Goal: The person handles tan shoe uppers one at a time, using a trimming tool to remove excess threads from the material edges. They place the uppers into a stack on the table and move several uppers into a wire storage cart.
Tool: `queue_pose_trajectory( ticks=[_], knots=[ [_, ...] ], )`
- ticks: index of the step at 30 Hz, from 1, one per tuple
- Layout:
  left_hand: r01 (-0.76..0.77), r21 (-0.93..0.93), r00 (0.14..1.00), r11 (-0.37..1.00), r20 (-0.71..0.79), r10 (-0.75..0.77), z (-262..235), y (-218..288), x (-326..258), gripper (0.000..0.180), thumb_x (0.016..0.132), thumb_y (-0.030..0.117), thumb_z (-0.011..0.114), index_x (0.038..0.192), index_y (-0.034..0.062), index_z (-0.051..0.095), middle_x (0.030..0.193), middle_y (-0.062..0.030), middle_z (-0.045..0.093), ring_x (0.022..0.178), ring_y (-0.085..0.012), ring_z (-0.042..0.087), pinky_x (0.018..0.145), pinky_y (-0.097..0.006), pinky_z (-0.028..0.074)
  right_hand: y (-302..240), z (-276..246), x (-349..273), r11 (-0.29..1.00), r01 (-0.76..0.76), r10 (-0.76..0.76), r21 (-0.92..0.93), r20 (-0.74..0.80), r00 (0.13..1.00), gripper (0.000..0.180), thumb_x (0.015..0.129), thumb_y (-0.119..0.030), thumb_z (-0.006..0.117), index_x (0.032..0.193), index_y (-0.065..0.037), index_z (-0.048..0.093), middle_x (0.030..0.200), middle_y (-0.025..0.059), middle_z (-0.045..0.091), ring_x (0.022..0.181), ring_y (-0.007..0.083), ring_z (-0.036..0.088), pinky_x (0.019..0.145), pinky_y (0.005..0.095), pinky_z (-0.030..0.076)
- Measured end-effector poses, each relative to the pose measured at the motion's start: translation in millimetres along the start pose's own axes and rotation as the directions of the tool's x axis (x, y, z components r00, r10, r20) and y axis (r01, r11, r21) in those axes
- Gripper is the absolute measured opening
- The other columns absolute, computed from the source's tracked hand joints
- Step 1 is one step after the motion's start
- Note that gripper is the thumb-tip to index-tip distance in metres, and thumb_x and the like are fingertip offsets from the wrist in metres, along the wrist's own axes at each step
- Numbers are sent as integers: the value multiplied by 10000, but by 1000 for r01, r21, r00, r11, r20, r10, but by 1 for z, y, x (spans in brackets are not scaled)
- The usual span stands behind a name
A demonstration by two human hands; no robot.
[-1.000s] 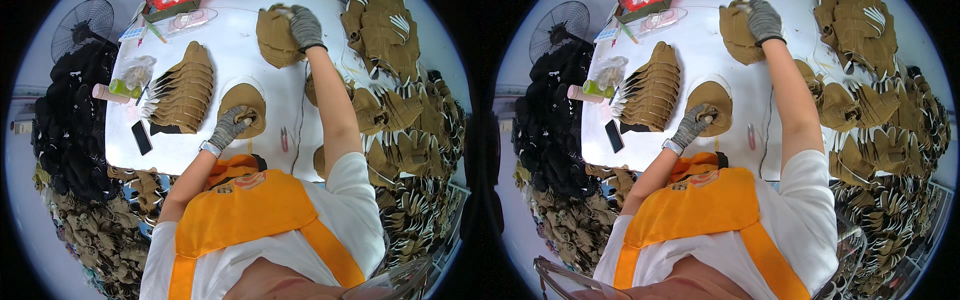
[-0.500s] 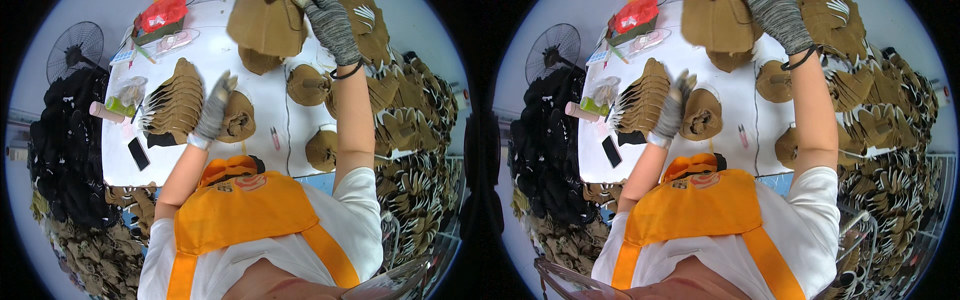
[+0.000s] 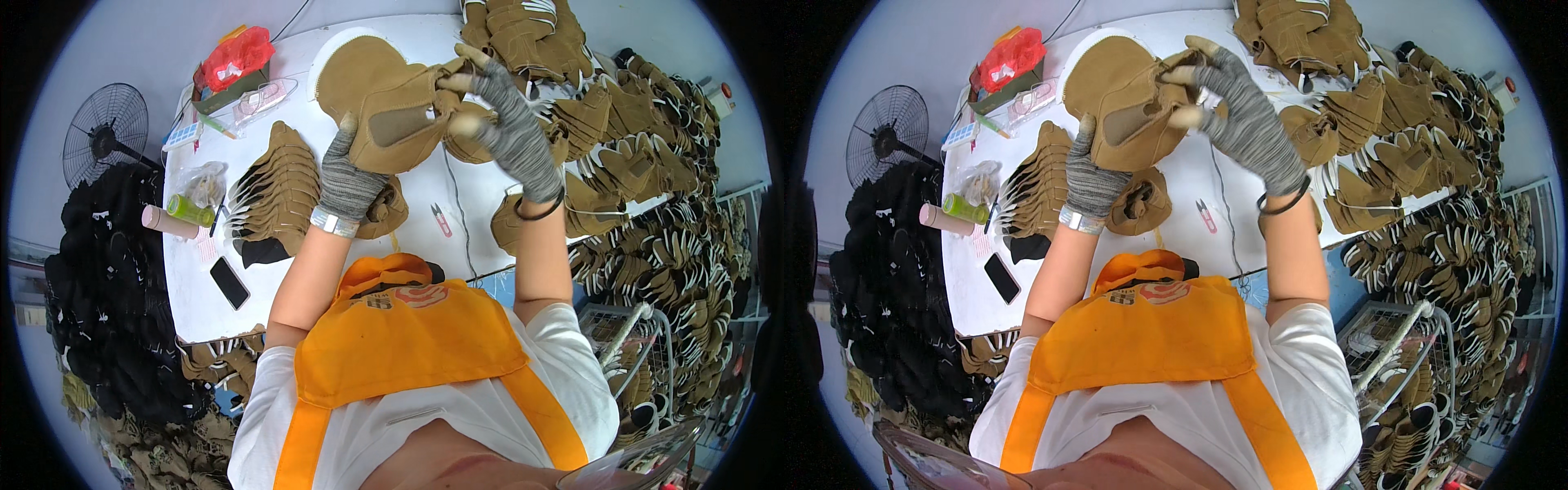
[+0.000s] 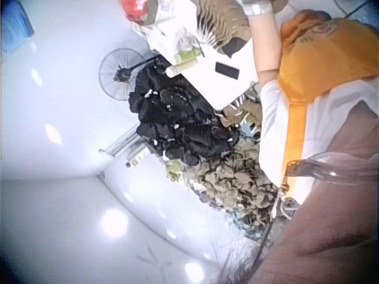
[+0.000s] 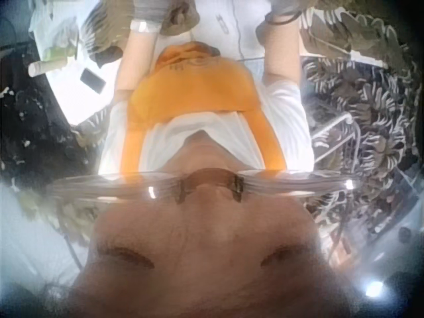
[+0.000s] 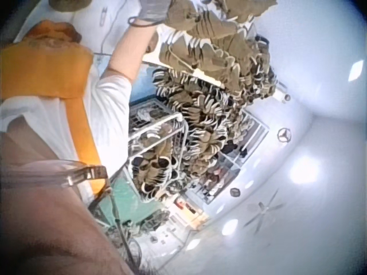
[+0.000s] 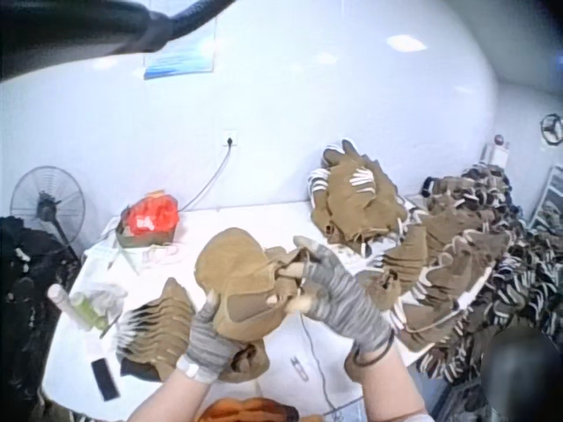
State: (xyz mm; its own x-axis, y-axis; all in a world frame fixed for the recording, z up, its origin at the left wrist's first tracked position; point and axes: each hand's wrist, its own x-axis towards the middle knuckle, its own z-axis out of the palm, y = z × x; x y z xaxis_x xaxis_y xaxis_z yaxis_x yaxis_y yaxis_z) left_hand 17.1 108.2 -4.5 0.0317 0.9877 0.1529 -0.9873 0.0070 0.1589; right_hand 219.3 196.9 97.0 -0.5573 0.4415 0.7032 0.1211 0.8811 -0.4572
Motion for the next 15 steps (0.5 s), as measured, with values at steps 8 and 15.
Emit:
queue_pose_trajectory(
  ticks=[8, 15],
  knots=[
    [-110, 48, 991, 993, 87, 106, -3, 20, -5, 708, 962, 427, 509, 1466, 40, 197, 1466, -230, 317, 1337, -397, 363, 1090, -597, 352, -23, 20, -30, 982, -76, 107, 173, -173, 979, 204, 777, -45, 727, 980, -54, 722, 1189, 41, 594, 1023, 159, 610, 908, 289, 519],
    [-366, 318, 921, 875, -13, 390, 25, 29, -15, 595, 975, 407, 496, 1414, 37, 342, 1403, -175, 435, 1289, -335, 434, 1104, -536, 354, -19, 42, -48, 980, -173, 191, 102, -215, 958, 45, 813, -20, 646, 821, -59, 667, 973, 42, 646, 1010, 197, 598, 1036, 366, 396]
  ],
)
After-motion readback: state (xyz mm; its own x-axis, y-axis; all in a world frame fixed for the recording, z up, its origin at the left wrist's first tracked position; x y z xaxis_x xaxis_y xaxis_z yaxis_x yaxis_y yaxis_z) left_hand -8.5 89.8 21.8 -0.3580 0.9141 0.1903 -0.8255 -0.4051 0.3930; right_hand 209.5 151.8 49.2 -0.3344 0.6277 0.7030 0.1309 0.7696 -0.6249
